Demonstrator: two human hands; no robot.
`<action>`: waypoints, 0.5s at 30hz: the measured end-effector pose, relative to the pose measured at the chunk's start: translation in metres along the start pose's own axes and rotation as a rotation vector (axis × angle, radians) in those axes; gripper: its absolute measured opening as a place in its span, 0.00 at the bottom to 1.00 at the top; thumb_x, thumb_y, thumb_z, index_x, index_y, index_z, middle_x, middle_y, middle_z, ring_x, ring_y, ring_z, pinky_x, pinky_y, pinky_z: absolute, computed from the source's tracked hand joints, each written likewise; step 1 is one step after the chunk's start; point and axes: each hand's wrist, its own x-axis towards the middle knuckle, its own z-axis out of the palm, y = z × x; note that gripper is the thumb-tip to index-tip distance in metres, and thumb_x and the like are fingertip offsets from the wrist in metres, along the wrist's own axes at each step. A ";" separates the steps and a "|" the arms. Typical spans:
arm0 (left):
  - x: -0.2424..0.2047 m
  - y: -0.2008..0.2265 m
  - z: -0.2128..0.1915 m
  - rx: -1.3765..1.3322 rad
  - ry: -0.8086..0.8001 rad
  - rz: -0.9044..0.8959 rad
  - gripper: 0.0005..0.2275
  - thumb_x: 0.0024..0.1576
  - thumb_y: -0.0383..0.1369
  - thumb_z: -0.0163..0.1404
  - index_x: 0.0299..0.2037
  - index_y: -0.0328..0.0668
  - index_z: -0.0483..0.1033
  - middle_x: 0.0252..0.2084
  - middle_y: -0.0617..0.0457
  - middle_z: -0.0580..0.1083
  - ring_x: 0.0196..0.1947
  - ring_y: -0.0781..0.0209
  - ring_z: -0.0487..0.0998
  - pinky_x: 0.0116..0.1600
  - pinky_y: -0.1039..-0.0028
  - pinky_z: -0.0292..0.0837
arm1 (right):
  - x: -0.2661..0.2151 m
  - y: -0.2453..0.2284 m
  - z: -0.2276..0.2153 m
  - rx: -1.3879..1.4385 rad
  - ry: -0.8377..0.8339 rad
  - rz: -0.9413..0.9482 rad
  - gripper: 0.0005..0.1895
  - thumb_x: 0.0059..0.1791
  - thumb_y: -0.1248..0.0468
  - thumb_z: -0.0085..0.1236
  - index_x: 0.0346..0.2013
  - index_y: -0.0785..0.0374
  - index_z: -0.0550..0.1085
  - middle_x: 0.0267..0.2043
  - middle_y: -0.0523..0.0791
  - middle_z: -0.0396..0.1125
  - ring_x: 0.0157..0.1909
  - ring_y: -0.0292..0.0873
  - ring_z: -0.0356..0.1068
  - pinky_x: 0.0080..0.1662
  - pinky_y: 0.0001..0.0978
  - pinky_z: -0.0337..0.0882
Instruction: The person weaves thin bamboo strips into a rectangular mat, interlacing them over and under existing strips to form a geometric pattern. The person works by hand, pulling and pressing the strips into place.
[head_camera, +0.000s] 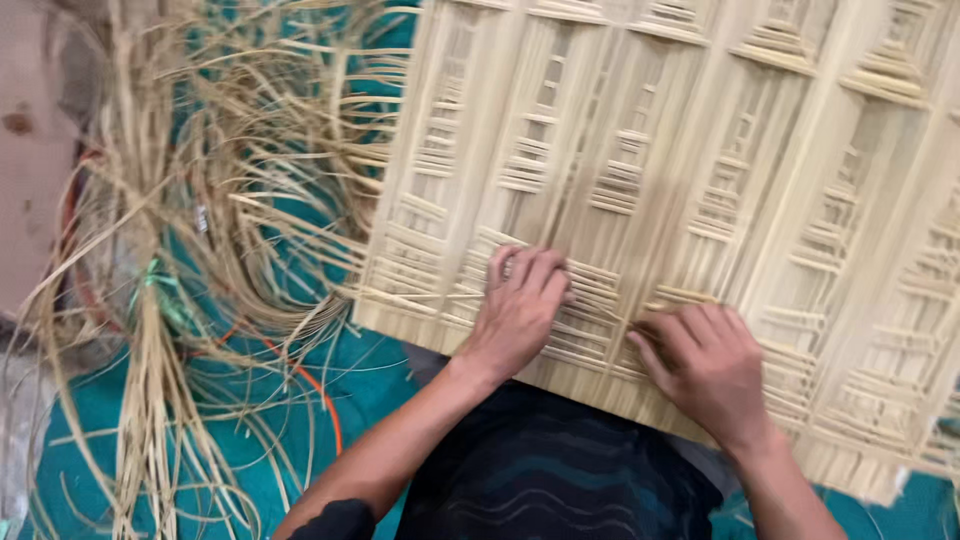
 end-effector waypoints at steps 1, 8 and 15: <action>0.002 -0.002 0.002 -0.016 0.028 -0.004 0.07 0.53 0.35 0.46 0.31 0.40 0.67 0.38 0.51 0.65 0.46 0.55 0.65 0.55 0.61 0.53 | -0.001 0.002 0.002 -0.003 0.003 0.043 0.06 0.41 0.60 0.56 0.29 0.58 0.72 0.25 0.43 0.62 0.30 0.45 0.64 0.36 0.35 0.65; -0.028 -0.059 -0.031 -0.240 0.250 -0.254 0.05 0.52 0.26 0.46 0.38 0.43 0.71 0.35 0.50 0.70 0.39 0.51 0.72 0.47 0.66 0.65 | 0.004 0.013 0.022 0.003 0.070 0.109 0.04 0.44 0.66 0.53 0.33 0.57 0.73 0.28 0.43 0.61 0.31 0.44 0.63 0.37 0.34 0.64; -0.099 -0.114 -0.095 -0.023 0.252 -0.603 0.04 0.59 0.30 0.44 0.34 0.42 0.70 0.28 0.52 0.69 0.32 0.50 0.72 0.40 0.64 0.66 | 0.066 -0.052 0.043 0.159 0.097 -0.159 0.06 0.41 0.68 0.53 0.32 0.58 0.72 0.33 0.44 0.64 0.35 0.46 0.65 0.39 0.36 0.64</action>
